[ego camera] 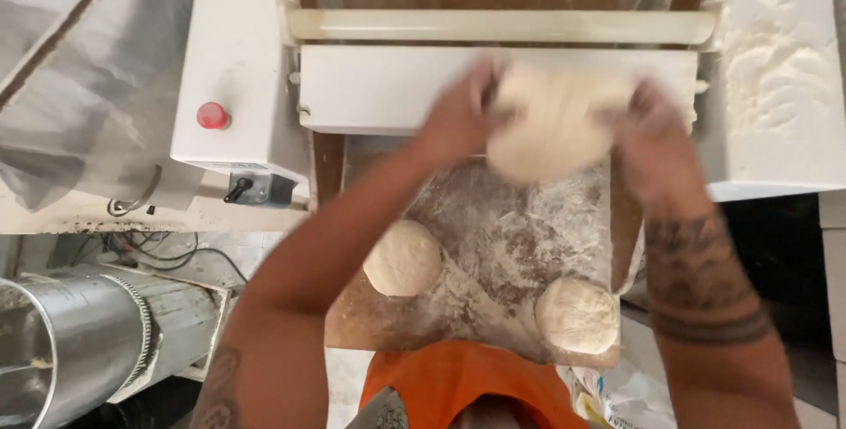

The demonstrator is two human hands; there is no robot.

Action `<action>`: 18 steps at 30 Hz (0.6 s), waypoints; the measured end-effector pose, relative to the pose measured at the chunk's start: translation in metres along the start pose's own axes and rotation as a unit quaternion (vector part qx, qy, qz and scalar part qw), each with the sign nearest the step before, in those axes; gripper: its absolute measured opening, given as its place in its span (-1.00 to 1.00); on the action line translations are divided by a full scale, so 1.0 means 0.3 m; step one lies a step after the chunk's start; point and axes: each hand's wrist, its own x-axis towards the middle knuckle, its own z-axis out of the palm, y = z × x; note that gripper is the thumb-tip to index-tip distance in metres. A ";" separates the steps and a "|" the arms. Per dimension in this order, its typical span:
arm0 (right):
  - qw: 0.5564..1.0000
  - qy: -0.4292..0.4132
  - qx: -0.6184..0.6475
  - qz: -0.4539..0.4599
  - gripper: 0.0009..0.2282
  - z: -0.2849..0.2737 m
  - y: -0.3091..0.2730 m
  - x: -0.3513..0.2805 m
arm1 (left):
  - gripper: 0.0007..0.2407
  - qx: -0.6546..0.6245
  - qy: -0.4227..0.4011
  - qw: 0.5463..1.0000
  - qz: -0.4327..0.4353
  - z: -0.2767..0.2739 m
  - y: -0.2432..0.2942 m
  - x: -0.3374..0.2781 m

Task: The person repeatedly feeds dough balls through a dough sheeter to flatten them, then places the flattened sheets on a floured countertop. The person also manually flattens some dough balls by hand on the counter.

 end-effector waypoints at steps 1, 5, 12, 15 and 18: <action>1.000 0.001 0.000 -0.005 -0.50 -0.017 -0.009 0.094 | -0.38 0.000 0.003 1.000 0.004 -0.064 0.034 0.090; 0.921 0.222 0.041 -0.317 -0.78 -0.059 0.028 0.271 | -0.62 -0.004 0.249 0.960 0.126 -0.215 0.184 0.159; 0.988 -0.107 0.021 -0.113 -0.77 0.104 0.519 0.139 | -0.50 -0.074 -0.149 0.986 -0.032 -0.074 -0.071 -0.268; 0.991 -0.112 0.071 0.034 -0.61 0.196 0.731 0.122 | -0.46 -0.073 -0.197 0.956 -0.204 0.060 -0.356 -0.326; 0.964 -0.140 0.155 0.165 -0.59 0.241 0.790 0.147 | -0.51 -0.195 -0.129 0.930 -0.284 0.112 -0.424 -0.320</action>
